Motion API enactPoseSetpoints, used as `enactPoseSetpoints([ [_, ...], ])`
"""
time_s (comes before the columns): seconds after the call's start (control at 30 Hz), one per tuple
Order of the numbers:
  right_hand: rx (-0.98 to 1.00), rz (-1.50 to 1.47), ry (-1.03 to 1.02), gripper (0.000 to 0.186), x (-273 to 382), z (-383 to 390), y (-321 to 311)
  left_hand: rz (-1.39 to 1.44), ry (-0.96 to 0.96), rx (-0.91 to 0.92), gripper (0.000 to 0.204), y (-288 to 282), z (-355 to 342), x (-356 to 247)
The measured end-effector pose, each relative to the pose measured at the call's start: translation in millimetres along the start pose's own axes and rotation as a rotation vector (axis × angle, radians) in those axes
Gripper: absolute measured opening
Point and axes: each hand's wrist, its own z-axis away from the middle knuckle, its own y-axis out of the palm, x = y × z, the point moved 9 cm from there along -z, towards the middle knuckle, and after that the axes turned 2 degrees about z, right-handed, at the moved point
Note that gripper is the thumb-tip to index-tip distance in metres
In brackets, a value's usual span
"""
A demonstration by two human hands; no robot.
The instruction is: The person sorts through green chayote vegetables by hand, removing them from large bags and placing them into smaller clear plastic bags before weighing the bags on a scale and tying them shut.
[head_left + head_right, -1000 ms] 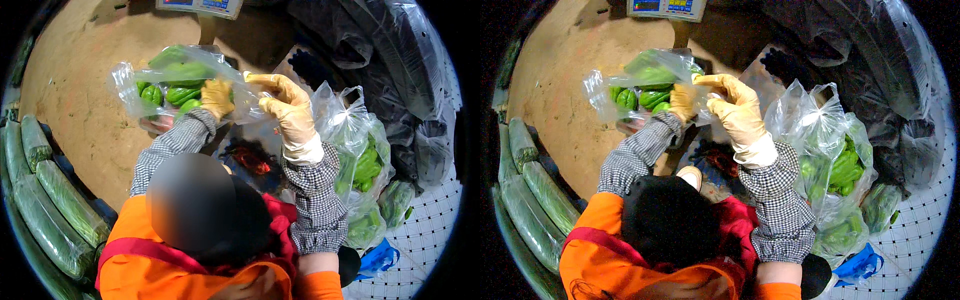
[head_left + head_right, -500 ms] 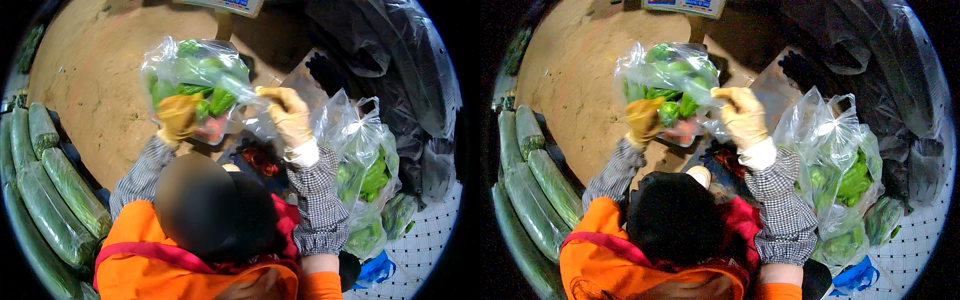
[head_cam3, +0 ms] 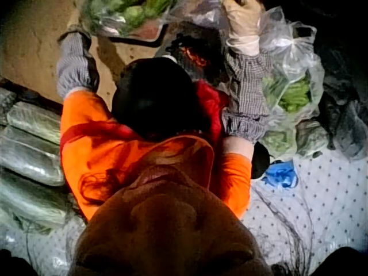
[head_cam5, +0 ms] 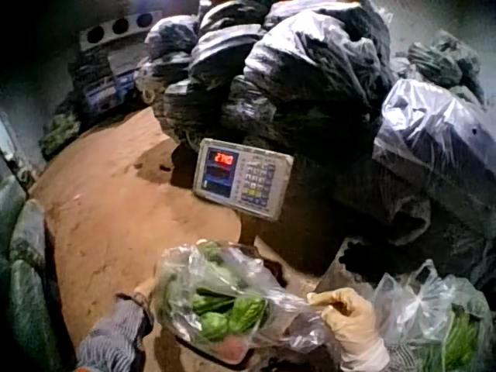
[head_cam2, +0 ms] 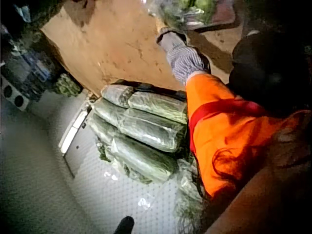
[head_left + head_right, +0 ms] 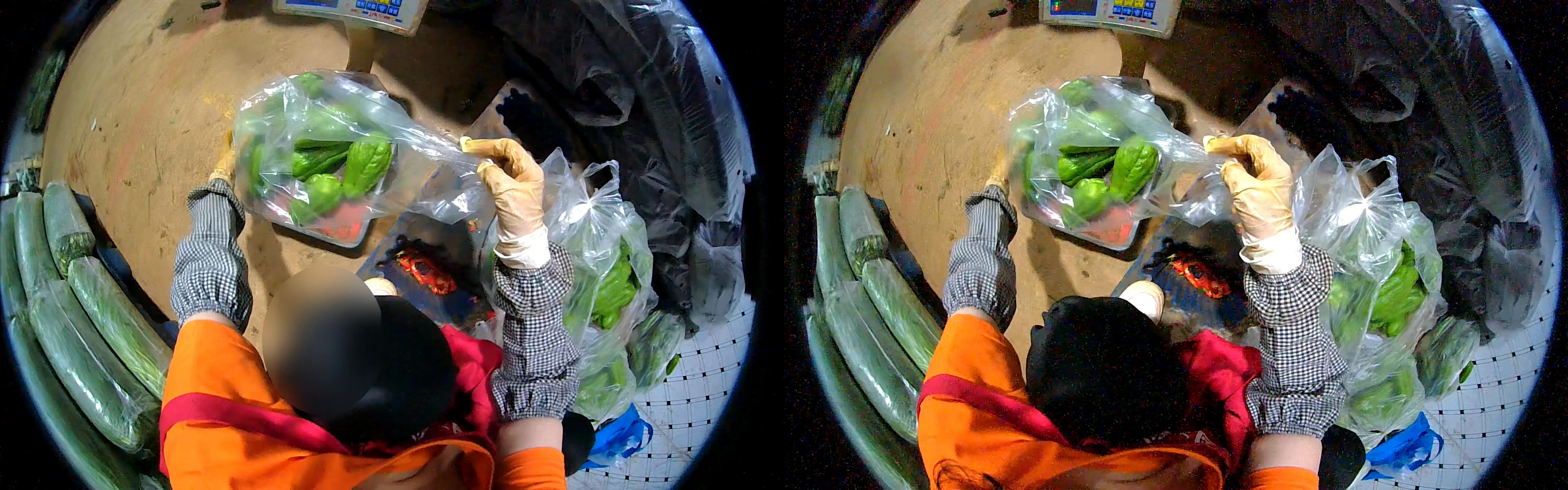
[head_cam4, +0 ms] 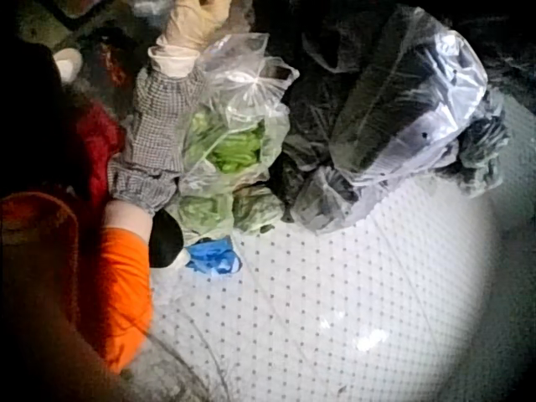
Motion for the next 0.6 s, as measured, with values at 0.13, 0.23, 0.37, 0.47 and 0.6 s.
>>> enactPoseSetpoints([
  [0.13,0.084,-0.018,-0.023,0.024,-12.0,-9.0,19.1,-0.137,-0.144,-0.088,0.073,-85.6,-41.8,113.4],
  [0.23,0.054,0.077,-0.025,0.025,-9.5,-6.1,11.1,-0.28,-0.051,-0.056,0.075,-61.4,-41.9,61.6],
  [0.37,0.056,0.069,0.026,0.025,-7.8,-4.2,10.3,-0.265,-0.266,-0.162,0.075,-59.1,-43.4,40.8],
  [0.47,0.053,0.069,0.066,0.025,-9.1,-1.1,8.5,0.305,-0.233,-0.097,0.066,1.8,-19.9,21.8],
  [0.6,0.051,0.061,0.036,0.025,-6.5,-3.0,3.1,0.196,-0.115,0.029,0.059,3.1,8.5,-40.4],
])
